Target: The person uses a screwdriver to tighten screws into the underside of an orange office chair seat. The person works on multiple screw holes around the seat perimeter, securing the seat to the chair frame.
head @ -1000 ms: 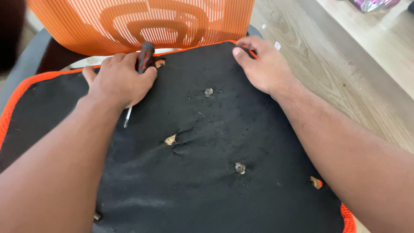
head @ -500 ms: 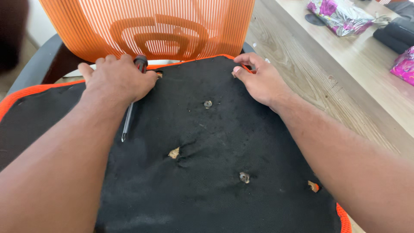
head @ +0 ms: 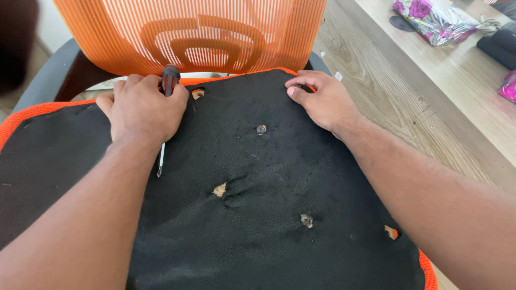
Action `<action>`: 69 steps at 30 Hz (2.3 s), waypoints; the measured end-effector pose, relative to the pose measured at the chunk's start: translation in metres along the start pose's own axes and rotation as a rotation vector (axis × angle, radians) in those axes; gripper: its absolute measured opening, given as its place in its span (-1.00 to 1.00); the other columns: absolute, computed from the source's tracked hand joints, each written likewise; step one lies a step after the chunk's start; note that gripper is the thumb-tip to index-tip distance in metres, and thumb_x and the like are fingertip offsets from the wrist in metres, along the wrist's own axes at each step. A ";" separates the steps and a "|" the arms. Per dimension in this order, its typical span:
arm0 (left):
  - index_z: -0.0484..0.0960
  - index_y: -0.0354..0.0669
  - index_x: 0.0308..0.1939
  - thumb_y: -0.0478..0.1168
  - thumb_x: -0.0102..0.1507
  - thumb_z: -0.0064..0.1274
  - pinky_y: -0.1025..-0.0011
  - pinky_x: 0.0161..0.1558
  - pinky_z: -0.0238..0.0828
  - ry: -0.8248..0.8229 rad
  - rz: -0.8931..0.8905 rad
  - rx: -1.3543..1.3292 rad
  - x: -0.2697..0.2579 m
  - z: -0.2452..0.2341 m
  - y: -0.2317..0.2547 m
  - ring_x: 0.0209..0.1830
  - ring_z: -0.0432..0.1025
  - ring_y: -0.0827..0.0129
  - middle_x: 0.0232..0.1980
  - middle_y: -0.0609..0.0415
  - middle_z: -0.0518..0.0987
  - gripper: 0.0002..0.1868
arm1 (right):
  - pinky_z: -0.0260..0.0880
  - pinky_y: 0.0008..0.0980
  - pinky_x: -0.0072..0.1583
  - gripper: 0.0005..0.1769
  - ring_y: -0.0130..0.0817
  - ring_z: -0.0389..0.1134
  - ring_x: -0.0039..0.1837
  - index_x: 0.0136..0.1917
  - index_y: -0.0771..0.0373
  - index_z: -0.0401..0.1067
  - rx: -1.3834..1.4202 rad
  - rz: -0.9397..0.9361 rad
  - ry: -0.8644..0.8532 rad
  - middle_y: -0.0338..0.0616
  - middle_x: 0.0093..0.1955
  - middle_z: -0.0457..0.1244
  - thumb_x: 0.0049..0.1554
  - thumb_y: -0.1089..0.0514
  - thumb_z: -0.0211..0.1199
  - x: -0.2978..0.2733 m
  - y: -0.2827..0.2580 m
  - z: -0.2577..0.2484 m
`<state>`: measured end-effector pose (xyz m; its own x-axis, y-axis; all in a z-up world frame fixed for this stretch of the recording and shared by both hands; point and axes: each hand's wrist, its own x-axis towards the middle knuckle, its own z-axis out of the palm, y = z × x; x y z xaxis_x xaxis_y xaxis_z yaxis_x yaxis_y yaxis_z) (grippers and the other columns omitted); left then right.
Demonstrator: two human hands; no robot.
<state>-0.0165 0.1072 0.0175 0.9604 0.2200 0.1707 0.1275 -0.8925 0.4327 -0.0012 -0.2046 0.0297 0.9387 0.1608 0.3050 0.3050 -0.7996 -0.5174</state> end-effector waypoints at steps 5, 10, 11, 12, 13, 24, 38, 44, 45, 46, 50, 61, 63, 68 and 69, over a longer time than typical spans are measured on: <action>0.57 -0.16 0.20 0.22 0.28 -0.17 -0.25 0.44 -0.43 -0.074 0.036 0.103 0.008 0.002 0.004 0.45 0.16 0.11 0.27 -0.13 0.48 -0.37 | 0.31 -0.27 0.37 -0.56 -0.29 0.38 0.33 0.22 0.00 0.50 0.052 0.336 -0.026 -0.18 0.27 0.38 0.13 -0.18 0.33 -0.005 -0.005 -0.001; 0.58 -0.10 0.22 0.17 0.25 -0.15 -0.23 0.49 -0.32 -0.122 0.043 0.117 0.011 0.002 0.001 0.45 0.21 0.07 0.30 -0.09 0.49 -0.39 | 0.29 -0.29 0.37 -0.60 -0.30 0.37 0.33 0.13 0.09 0.61 0.120 0.204 0.013 -0.20 0.33 0.36 0.14 -0.15 0.30 -0.006 -0.001 -0.005; 0.60 -0.12 0.21 0.16 0.25 -0.14 -0.20 0.50 -0.30 -0.106 0.058 0.106 0.010 0.002 0.000 0.45 0.23 0.07 0.30 -0.10 0.51 -0.40 | 0.32 -0.30 0.37 -0.59 -0.29 0.41 0.31 0.12 0.10 0.61 0.118 0.261 0.016 -0.20 0.30 0.38 0.12 -0.15 0.32 -0.005 0.002 -0.003; 0.61 -0.13 0.20 0.14 0.26 -0.14 -0.17 0.52 -0.29 -0.089 0.070 0.097 0.008 0.002 -0.002 0.44 0.25 0.07 0.29 -0.11 0.52 -0.41 | 0.34 -0.30 0.37 -0.58 -0.29 0.44 0.29 0.11 0.12 0.61 0.117 0.318 0.017 -0.20 0.28 0.40 0.11 -0.16 0.34 -0.005 0.004 -0.002; 0.61 -0.13 0.19 0.15 0.25 -0.12 -0.12 0.53 -0.26 -0.078 0.090 0.087 0.006 0.002 -0.003 0.44 0.25 0.08 0.28 -0.10 0.53 -0.41 | 0.33 -0.30 0.37 -0.57 -0.30 0.42 0.30 0.15 0.11 0.57 0.132 0.313 0.023 -0.18 0.27 0.40 0.13 -0.17 0.33 -0.005 0.007 0.000; 0.63 -0.06 0.18 0.10 0.21 -0.06 0.04 0.51 -0.20 -0.030 0.112 0.033 -0.004 -0.005 0.001 0.38 0.29 0.13 0.20 -0.09 0.55 -0.45 | 0.33 -0.30 0.36 -0.54 -0.29 0.42 0.30 0.23 0.09 0.51 0.061 0.324 0.005 -0.12 0.23 0.41 0.19 -0.19 0.27 -0.008 0.009 0.000; 0.57 -0.22 0.10 0.04 0.25 0.10 0.11 0.24 0.25 -0.001 0.041 -0.301 0.004 -0.006 0.006 0.04 0.51 0.12 -0.08 -0.15 0.64 -0.52 | 0.45 -0.45 0.14 -0.65 -0.44 0.48 0.07 0.19 0.29 0.41 0.303 0.077 0.236 -0.12 0.01 0.41 0.23 0.05 0.26 -0.030 -0.025 -0.002; 0.40 -0.22 0.17 -0.03 0.32 0.02 0.38 -0.02 0.55 -0.187 0.117 -1.239 0.024 0.013 0.069 -0.01 0.64 0.39 -0.03 0.06 0.72 -0.56 | 0.49 -0.35 0.22 -0.64 -0.39 0.43 0.15 0.28 0.35 0.37 0.835 0.031 -0.133 -0.13 0.16 0.37 0.29 0.10 0.17 -0.050 -0.058 0.017; 0.38 -0.21 0.19 -0.02 0.32 0.01 0.39 -0.04 0.55 -0.229 0.109 -1.346 0.024 0.016 0.085 -0.01 0.65 0.40 -0.03 0.08 0.73 -0.54 | 0.51 -0.32 0.24 -0.63 -0.38 0.44 0.18 0.30 0.35 0.35 0.992 0.039 -0.250 -0.14 0.21 0.36 0.31 0.11 0.14 -0.050 -0.062 0.017; 0.37 -0.22 0.19 -0.01 0.32 0.02 0.38 -0.06 0.53 -0.208 0.144 -1.344 0.022 0.019 0.100 -0.02 0.64 0.41 -0.03 0.09 0.72 -0.53 | 0.51 -0.26 0.24 -0.64 -0.32 0.44 0.17 0.31 0.33 0.35 1.116 0.112 -0.353 -0.09 0.20 0.36 0.31 0.12 0.11 -0.051 -0.064 0.014; 0.36 -0.11 0.20 0.08 0.32 0.00 0.37 -0.12 0.50 -0.235 0.182 -1.177 0.009 0.030 0.135 -0.15 0.53 0.46 -0.06 0.11 0.67 -0.51 | 0.51 -0.12 0.28 -0.70 -0.17 0.43 0.17 0.29 0.34 0.34 1.358 0.268 -0.572 0.03 0.20 0.35 0.33 0.20 0.06 -0.055 -0.062 0.002; 0.47 -0.18 0.33 0.14 0.32 -0.07 0.26 0.25 0.31 -0.325 0.499 -0.651 -0.010 0.074 0.140 0.25 0.48 0.25 0.21 -0.05 0.62 -0.37 | 0.59 -0.22 0.24 -0.75 -0.30 0.45 0.12 0.22 0.32 0.36 1.092 0.289 0.121 -0.08 0.10 0.36 0.27 0.30 0.16 -0.007 0.009 -0.018; 0.46 -0.04 0.37 0.09 0.26 -0.04 0.10 0.38 0.11 -0.299 0.504 -0.280 -0.019 0.073 0.140 0.39 0.37 0.19 0.29 0.00 0.58 -0.37 | 0.58 -0.28 0.20 -0.73 -0.32 0.45 0.10 0.22 0.30 0.37 1.092 0.312 0.205 -0.11 0.09 0.37 0.25 0.26 0.22 0.003 0.018 -0.017; 0.27 -0.07 0.48 0.10 0.28 -0.11 0.02 0.42 -0.06 -0.181 0.598 -0.086 -0.036 0.063 0.149 0.54 0.09 0.21 0.54 0.08 0.28 -0.29 | 0.58 -0.29 0.12 -0.73 -0.33 0.45 0.03 0.19 0.36 0.45 1.096 0.336 0.234 -0.11 0.01 0.37 0.26 0.19 0.28 0.018 0.029 -0.010; 0.23 -0.05 0.52 0.11 0.31 -0.15 0.03 0.45 -0.07 -0.205 0.583 -0.046 -0.038 0.062 0.150 0.57 0.05 0.25 0.57 0.10 0.23 -0.28 | 0.57 -0.30 0.11 -0.73 -0.33 0.45 0.01 0.18 0.37 0.46 1.104 0.321 0.241 -0.12 0.00 0.37 0.27 0.18 0.28 0.021 0.030 -0.009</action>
<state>-0.0187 -0.0599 0.0210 0.8974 -0.3831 0.2189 -0.4391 -0.8240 0.3581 0.0257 -0.2300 0.0275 0.9793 -0.1653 0.1169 0.1452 0.1713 -0.9745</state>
